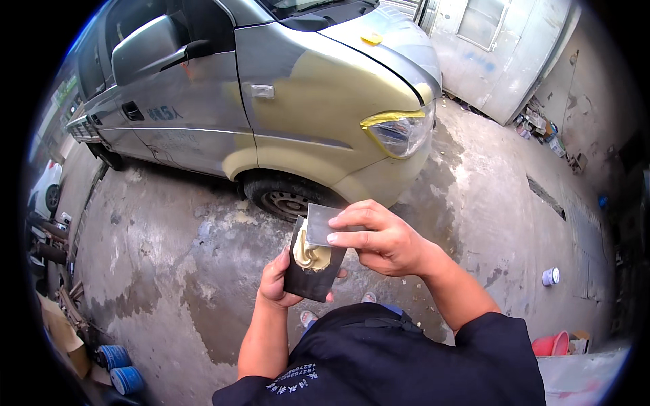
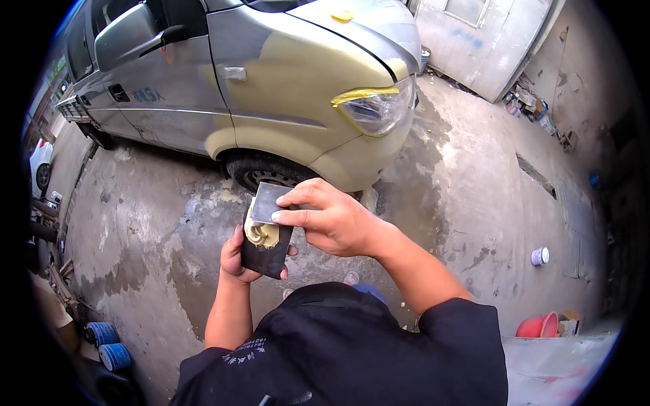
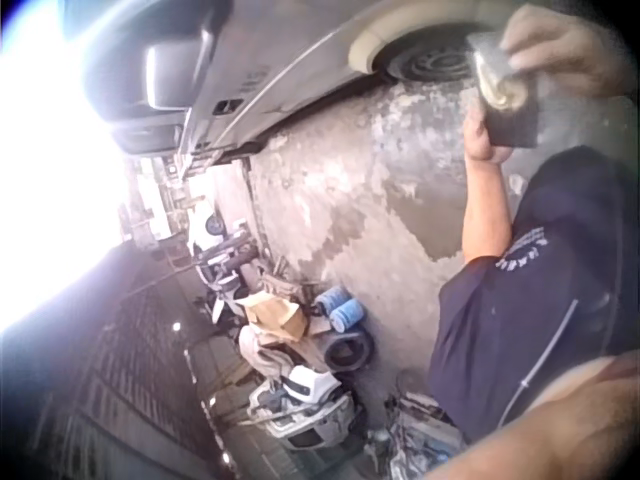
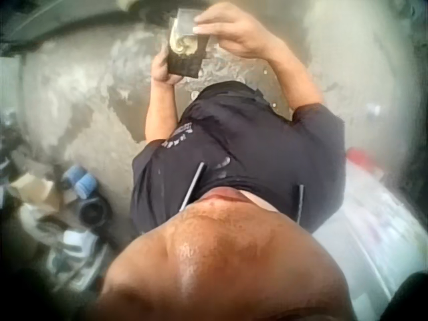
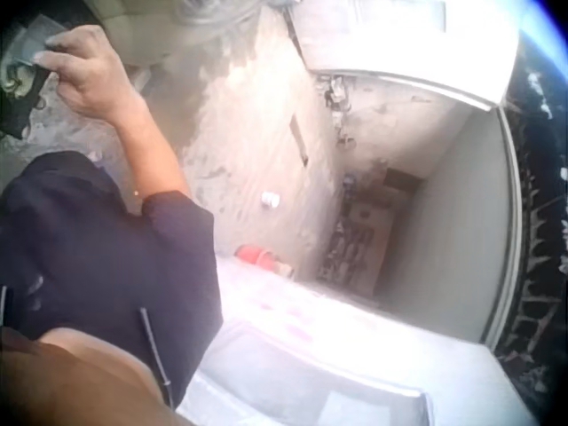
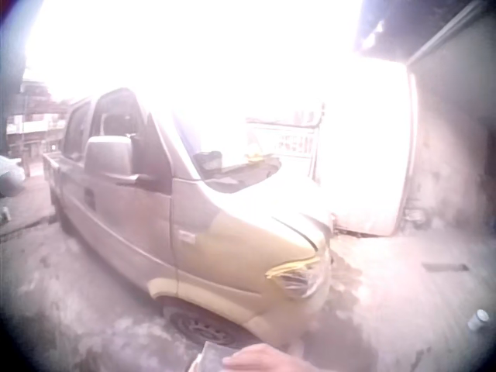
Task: The person applies beige body filler to the front fender of a silver van using a metal spreader. They repeatedly scoop filler onto the spreader and smooth it over the fender surface, working around the wheel arch and headlight area.
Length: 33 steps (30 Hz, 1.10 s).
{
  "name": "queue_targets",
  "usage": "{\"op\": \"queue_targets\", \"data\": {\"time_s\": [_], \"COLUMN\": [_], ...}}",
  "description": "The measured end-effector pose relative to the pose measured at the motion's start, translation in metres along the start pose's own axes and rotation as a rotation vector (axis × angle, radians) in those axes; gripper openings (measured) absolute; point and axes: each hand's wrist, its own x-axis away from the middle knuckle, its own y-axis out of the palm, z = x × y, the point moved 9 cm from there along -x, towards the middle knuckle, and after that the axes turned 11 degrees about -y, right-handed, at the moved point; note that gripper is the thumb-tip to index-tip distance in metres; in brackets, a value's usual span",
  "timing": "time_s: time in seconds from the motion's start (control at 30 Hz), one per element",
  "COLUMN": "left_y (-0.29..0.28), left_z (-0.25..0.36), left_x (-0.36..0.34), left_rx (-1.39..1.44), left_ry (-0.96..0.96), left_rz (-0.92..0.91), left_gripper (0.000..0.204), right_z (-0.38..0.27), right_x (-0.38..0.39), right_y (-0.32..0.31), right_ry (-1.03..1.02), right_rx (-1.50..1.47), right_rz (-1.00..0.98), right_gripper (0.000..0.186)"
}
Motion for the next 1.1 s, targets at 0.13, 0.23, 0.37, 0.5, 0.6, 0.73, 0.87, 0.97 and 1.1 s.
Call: {"op": "queue_targets", "data": {"time_s": [0.13,0.23,0.37,0.5,0.6,0.73,0.87,0.97,1.1], "left_y": [0.005,0.011,0.019,-0.003,0.014,-0.017,-0.016,-0.002,0.001], "left_z": [-0.006,0.010,0.034,0.025,0.030,0.024,0.002,-0.005,0.002], "left_x": [-0.002,0.000,-0.002,-0.001,-0.003,0.004,0.010,0.013,-0.003], "left_rx": [0.002,-0.010,-0.447,-0.839,-1.147,-0.853,-0.055,0.046,-0.066], "left_ry": [-0.052,0.124,0.353,0.482,0.458,0.137,0.017,0.003,0.080], "left_rz": [-0.079,0.039,0.354,0.495,0.467,0.483,0.104,-0.064,0.107], "left_gripper": [0.072,0.070,0.069,0.076,0.059,0.056,0.066,0.069,0.070], "right_z": [0.023,0.039,0.052,0.054,0.059,0.061,0.013,0.011,0.054], "right_x": [0.014,0.042,0.103,0.103,0.083,0.063,0.015,0.006,0.025], "right_y": [-0.003,-0.021,0.032,0.088,0.071,0.020,-0.002,0.024,0.029], "right_ry": [0.011,0.210,0.787,0.904,0.858,0.625,0.074,0.245,0.350], "right_rx": [-0.018,-0.159,-0.970,-1.151,-1.228,-1.163,-0.571,-0.638,0.177], "right_rz": [0.011,0.140,0.437,0.507,0.586,0.617,0.041,-0.022,-0.156], "right_gripper": [0.049,0.041,0.044,0.045,0.045,0.047,0.045,0.047,0.044]}}
